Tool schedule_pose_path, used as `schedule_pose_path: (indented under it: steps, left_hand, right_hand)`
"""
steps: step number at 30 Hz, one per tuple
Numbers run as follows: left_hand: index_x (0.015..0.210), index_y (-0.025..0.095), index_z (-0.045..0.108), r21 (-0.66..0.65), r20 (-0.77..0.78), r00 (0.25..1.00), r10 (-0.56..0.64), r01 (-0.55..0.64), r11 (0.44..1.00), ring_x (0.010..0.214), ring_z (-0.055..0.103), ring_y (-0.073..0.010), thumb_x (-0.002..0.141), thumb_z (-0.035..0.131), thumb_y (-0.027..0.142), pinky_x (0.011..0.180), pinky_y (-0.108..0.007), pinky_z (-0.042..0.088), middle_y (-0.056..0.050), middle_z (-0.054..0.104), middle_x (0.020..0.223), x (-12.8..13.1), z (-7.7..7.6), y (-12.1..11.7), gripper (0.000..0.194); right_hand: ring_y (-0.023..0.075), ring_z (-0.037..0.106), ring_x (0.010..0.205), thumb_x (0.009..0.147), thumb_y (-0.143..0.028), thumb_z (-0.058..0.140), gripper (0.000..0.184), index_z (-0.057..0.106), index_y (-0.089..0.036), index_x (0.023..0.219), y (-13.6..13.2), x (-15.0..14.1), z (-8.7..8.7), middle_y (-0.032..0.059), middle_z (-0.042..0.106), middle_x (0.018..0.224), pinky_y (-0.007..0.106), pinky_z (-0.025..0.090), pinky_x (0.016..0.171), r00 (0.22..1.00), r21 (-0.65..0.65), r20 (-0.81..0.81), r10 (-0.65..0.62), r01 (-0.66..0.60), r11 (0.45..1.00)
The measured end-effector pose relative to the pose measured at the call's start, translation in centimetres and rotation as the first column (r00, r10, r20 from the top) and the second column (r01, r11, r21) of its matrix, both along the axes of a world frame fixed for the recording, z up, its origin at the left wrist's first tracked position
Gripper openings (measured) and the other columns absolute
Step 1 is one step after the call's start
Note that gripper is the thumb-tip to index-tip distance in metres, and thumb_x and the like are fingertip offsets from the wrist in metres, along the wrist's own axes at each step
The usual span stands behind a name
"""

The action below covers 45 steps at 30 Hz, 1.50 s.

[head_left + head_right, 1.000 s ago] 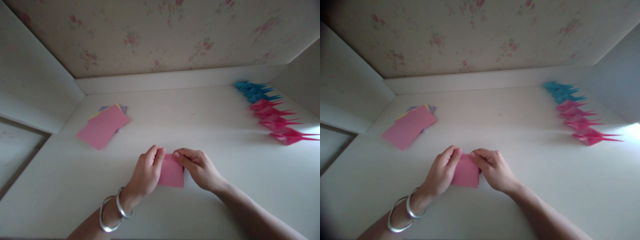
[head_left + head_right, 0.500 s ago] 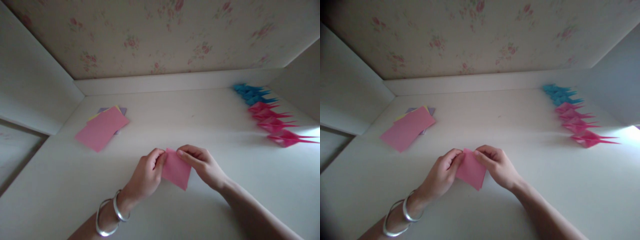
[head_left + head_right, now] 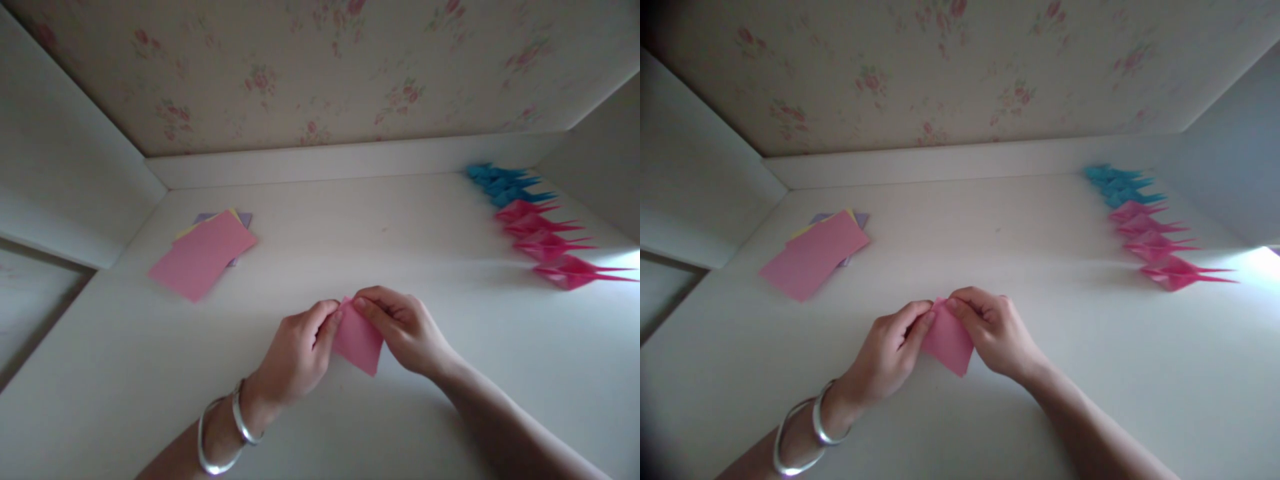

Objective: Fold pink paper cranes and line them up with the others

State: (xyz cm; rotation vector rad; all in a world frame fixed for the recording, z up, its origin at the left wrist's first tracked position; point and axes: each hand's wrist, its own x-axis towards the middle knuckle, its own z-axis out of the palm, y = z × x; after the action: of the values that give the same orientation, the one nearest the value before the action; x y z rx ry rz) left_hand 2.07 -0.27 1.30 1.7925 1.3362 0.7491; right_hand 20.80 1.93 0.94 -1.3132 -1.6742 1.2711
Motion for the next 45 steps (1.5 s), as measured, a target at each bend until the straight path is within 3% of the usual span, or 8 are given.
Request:
schedule_pose_path:
  steps: [6,13,17,24,28,32,36,45]
  left_hand:
    - [0.088,0.017,0.065,-0.133,0.067,0.998,0.005,0.004,0.991,0.059,0.052,-0.0128,0.098,0.047,0.037,0.054,-0.022,0.037,0.000,0.061,0.067,-0.2,0.3,0.2,0.029]
    - [0.081,0.019,0.066,-0.165,0.037,0.998,-0.058,0.064,0.984,0.054,0.049,-0.0116,0.098,0.046,0.038,0.051,-0.023,0.033,0.002,0.058,0.062,0.0,0.5,0.1,0.032]
    - [0.081,0.019,0.066,-0.160,0.050,0.993,-0.108,0.114,0.980,0.054,0.049,-0.0109,0.098,0.048,0.031,0.052,-0.023,0.032,0.003,0.057,0.061,0.1,0.7,0.0,0.028]
    - [0.089,0.018,0.068,-0.180,0.099,0.992,-0.080,0.097,0.979,0.060,0.053,-0.0118,0.099,0.047,0.039,0.054,-0.022,0.036,0.001,0.064,0.069,0.2,0.7,0.1,0.031]
    - [0.088,0.018,0.068,-0.141,0.089,0.995,-0.054,0.067,0.988,0.062,0.052,-0.0121,0.099,0.046,0.037,0.057,-0.022,0.036,0.000,0.064,0.071,0.0,0.7,0.1,0.031]
    - [0.085,0.018,0.065,-0.145,0.123,0.992,0.023,-0.005,0.989,0.059,0.046,-0.0112,0.099,0.047,0.037,0.054,-0.022,0.035,0.002,0.057,0.066,-0.3,0.7,0.2,0.029]
    - [0.080,0.017,0.061,-0.127,0.124,0.988,0.093,-0.077,0.989,0.054,0.039,-0.0101,0.098,0.047,0.038,0.049,-0.022,0.030,0.004,0.047,0.061,-0.7,0.7,0.4,0.031]
    - [0.083,0.017,0.060,-0.171,0.199,0.975,0.099,-0.065,0.983,0.048,0.037,-0.0090,0.098,0.047,0.040,0.043,-0.019,0.027,0.006,0.040,0.053,-0.7,0.4,0.4,0.030]
  right_hand:
    - [0.0133,0.049,0.063,0.094,-0.051,0.053,0.036,0.066,-0.017,0.087,0.0,0.1,-0.1,0.0011,0.058,0.072,0.023,0.036,0.054,0.991,-0.159,-0.079,0.110,-0.121,0.980]
    - [0.0130,0.048,0.067,0.091,-0.063,0.050,0.050,0.062,-0.015,0.089,0.7,2.0,1.2,0.0013,0.055,0.075,0.023,0.038,0.058,0.907,-0.288,-0.148,0.394,-0.420,0.861]
    - [0.0109,0.043,0.058,0.094,-0.060,0.045,0.050,0.058,-0.016,0.077,0.7,1.7,1.0,-0.0009,0.048,0.065,0.022,0.032,0.049,0.945,-0.279,-0.058,0.322,-0.325,0.904]
    - [0.0105,0.044,0.057,0.099,-0.043,0.043,0.040,0.057,-0.017,0.073,0.7,1.3,0.6,-0.0016,0.050,0.062,0.023,0.031,0.049,0.960,-0.048,0.127,0.248,-0.244,0.969]
    - [0.0102,0.043,0.056,0.097,-0.049,0.047,0.041,0.058,-0.017,0.073,0.8,1.4,0.6,-0.0021,0.048,0.062,0.022,0.031,0.048,0.987,-0.082,0.037,0.153,-0.150,0.985]
    - [0.0101,0.048,0.056,0.096,-0.054,0.047,0.045,0.060,-0.017,0.075,0.7,1.2,0.8,-0.0009,0.054,0.063,0.022,0.035,0.049,0.982,-0.147,-0.058,0.178,-0.185,0.972]
    - [0.0096,0.050,0.049,0.098,-0.054,0.044,0.049,0.055,-0.017,0.067,0.6,1.3,0.8,-0.0016,0.055,0.054,0.022,0.037,0.049,0.983,-0.157,0.002,0.181,-0.179,0.971]
    - [0.0081,0.048,0.047,0.096,-0.054,0.049,0.048,0.057,-0.017,0.066,0.7,1.4,0.5,-0.0028,0.053,0.053,0.021,0.035,0.045,0.993,-0.114,-0.035,0.111,-0.115,0.987]
